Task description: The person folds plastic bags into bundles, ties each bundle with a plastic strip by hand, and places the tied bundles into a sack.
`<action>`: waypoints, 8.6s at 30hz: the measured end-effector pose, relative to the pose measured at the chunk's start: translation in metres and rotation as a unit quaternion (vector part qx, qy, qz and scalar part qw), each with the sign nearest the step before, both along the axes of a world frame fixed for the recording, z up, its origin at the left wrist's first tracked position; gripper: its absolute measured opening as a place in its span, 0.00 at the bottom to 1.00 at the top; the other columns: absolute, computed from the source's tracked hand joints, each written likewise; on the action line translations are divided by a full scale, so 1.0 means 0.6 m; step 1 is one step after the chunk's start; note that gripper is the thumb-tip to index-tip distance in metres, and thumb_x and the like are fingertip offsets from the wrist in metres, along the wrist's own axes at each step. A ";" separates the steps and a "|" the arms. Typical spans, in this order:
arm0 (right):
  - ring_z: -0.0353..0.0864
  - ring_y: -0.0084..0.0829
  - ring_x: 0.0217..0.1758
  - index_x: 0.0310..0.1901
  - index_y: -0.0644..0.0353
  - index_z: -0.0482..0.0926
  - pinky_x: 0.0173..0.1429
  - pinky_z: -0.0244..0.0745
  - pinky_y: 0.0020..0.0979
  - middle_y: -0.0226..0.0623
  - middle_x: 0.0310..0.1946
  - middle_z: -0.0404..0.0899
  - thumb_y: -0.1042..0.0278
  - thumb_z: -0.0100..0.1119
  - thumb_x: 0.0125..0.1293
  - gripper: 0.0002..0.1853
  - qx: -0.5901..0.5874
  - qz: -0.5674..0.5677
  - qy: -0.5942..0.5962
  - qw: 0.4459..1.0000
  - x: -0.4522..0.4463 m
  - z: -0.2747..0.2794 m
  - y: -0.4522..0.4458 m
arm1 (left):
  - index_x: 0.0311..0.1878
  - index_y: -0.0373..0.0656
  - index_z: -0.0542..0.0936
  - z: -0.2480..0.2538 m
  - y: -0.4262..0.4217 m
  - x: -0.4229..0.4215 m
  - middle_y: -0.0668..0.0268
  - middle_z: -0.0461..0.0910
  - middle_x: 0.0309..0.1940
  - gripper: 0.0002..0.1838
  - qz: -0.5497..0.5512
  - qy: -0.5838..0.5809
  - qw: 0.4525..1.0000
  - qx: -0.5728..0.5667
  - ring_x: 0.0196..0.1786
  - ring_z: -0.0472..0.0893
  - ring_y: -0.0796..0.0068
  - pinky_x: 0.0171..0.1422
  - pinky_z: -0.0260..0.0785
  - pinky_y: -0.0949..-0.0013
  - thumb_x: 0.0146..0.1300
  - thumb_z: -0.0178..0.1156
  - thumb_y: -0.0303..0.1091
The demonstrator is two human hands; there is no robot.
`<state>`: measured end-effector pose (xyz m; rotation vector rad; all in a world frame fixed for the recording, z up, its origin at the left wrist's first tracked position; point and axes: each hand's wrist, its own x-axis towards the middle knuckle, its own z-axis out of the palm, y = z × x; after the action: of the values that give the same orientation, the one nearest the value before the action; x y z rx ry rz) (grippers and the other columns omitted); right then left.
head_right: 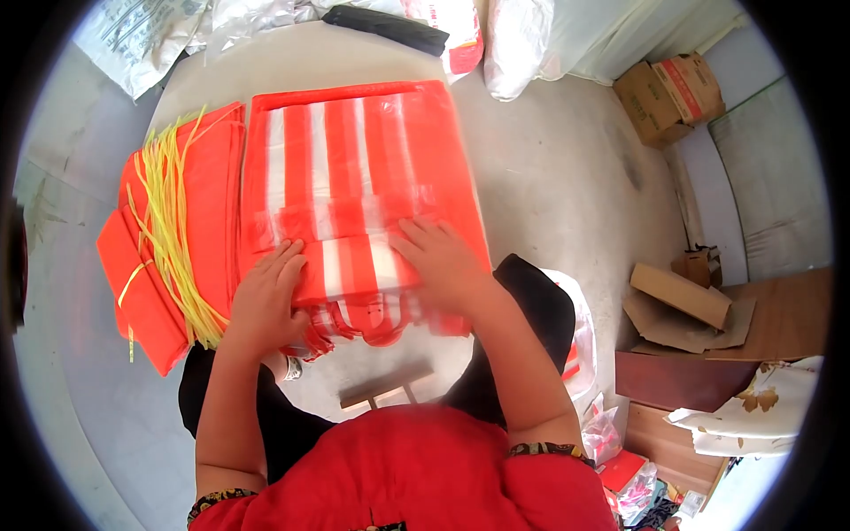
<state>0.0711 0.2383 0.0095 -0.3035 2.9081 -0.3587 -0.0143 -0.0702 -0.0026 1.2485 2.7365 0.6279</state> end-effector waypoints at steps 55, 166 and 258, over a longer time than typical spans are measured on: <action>0.78 0.50 0.66 0.52 0.61 0.85 0.71 0.72 0.49 0.45 0.60 0.82 0.75 0.69 0.63 0.15 -0.165 -0.022 0.253 0.953 -0.037 -0.014 -0.076 | 0.74 0.37 0.74 -0.005 -0.035 0.024 0.51 0.79 0.64 0.30 0.141 -0.378 0.892 0.205 0.63 0.83 0.58 0.67 0.75 0.61 0.68 0.63 0.25; 0.85 0.46 0.65 0.87 0.54 0.44 0.65 0.85 0.41 0.55 0.68 0.78 0.74 0.76 0.58 0.61 -0.411 -0.264 0.010 0.873 -0.111 -0.020 -0.205 | 0.59 0.37 0.82 -0.086 -0.246 -0.037 0.53 0.80 0.54 0.20 0.406 0.141 0.901 0.064 0.62 0.77 0.47 0.67 0.73 0.51 0.65 0.70 0.34; 0.87 0.38 0.47 0.55 0.65 0.85 0.51 0.81 0.35 0.42 0.46 0.87 0.74 0.65 0.72 0.12 -0.406 -0.061 0.066 0.910 -0.113 -0.044 -0.222 | 0.46 0.36 0.83 0.012 -0.074 -0.032 0.58 0.86 0.35 0.08 0.233 -0.226 0.918 0.229 0.39 0.87 0.56 0.45 0.79 0.56 0.68 0.67 0.29</action>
<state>0.0030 0.1050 -0.0168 -0.2577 2.7374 -1.6220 -0.0336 -0.1145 0.0047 0.3778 2.5445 1.4574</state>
